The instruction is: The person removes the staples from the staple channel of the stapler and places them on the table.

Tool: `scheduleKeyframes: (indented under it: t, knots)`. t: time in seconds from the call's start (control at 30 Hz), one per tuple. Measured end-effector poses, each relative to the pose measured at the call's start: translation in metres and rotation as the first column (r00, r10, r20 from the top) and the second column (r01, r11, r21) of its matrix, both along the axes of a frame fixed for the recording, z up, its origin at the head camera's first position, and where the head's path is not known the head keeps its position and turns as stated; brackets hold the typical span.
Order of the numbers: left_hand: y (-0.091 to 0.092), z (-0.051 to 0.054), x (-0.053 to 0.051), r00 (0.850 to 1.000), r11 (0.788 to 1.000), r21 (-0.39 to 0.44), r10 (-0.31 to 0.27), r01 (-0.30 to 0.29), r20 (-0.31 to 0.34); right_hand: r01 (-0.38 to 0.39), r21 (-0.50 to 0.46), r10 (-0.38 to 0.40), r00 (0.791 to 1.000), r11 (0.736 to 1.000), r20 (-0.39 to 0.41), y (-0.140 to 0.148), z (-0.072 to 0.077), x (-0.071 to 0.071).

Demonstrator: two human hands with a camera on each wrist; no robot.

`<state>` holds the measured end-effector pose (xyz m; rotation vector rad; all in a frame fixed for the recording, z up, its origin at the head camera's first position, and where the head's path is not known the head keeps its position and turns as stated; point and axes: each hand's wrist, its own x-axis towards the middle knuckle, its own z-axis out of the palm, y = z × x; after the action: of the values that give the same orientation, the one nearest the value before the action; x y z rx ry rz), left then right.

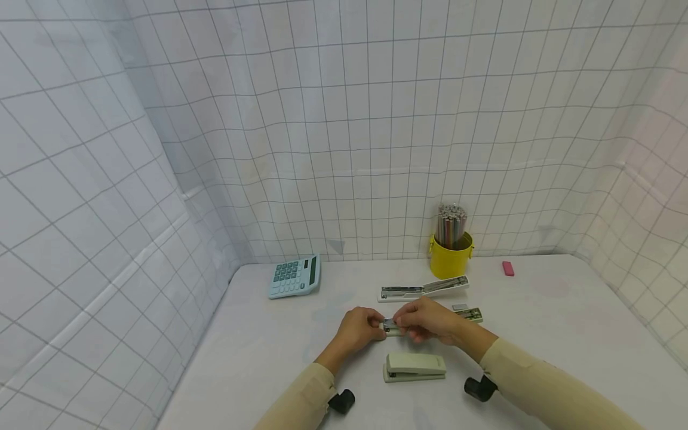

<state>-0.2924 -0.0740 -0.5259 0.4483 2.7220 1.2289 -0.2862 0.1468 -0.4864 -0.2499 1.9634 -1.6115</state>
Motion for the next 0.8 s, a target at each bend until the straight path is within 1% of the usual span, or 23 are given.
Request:
scheduleKeyframes:
  t: [0.13,0.3,0.57,0.67,0.8]
  knots:
    - [-0.001,0.0,-0.001,1.0,1.0,-0.002,-0.008,0.007,-0.009,0.0,0.003,0.001,0.999,1.0,-0.047,-0.008,-0.001,-0.003]
    - [-0.001,-0.002,-0.001,1.0,1.0,-0.006,-0.012,0.012,-0.011,0.027,0.013,-0.026,0.996,1.0,-0.087,-0.019,-0.001,-0.005]
    - [-0.001,-0.003,-0.001,1.0,1.0,0.006,-0.017,0.017,-0.006,0.104,0.04,-0.1,0.991,0.994,-0.085,-0.031,0.003,-0.007]
    - [-0.002,-0.004,-0.001,1.0,1.0,0.011,-0.023,0.023,-0.007,0.105,0.076,-0.096,0.989,0.992,-0.115,-0.034,0.002,-0.008]
    - [-0.002,-0.004,-0.002,1.0,1.0,0.013,-0.022,0.022,-0.009,0.091,0.127,-0.069,0.983,0.988,-0.172,-0.037,-0.001,-0.008]
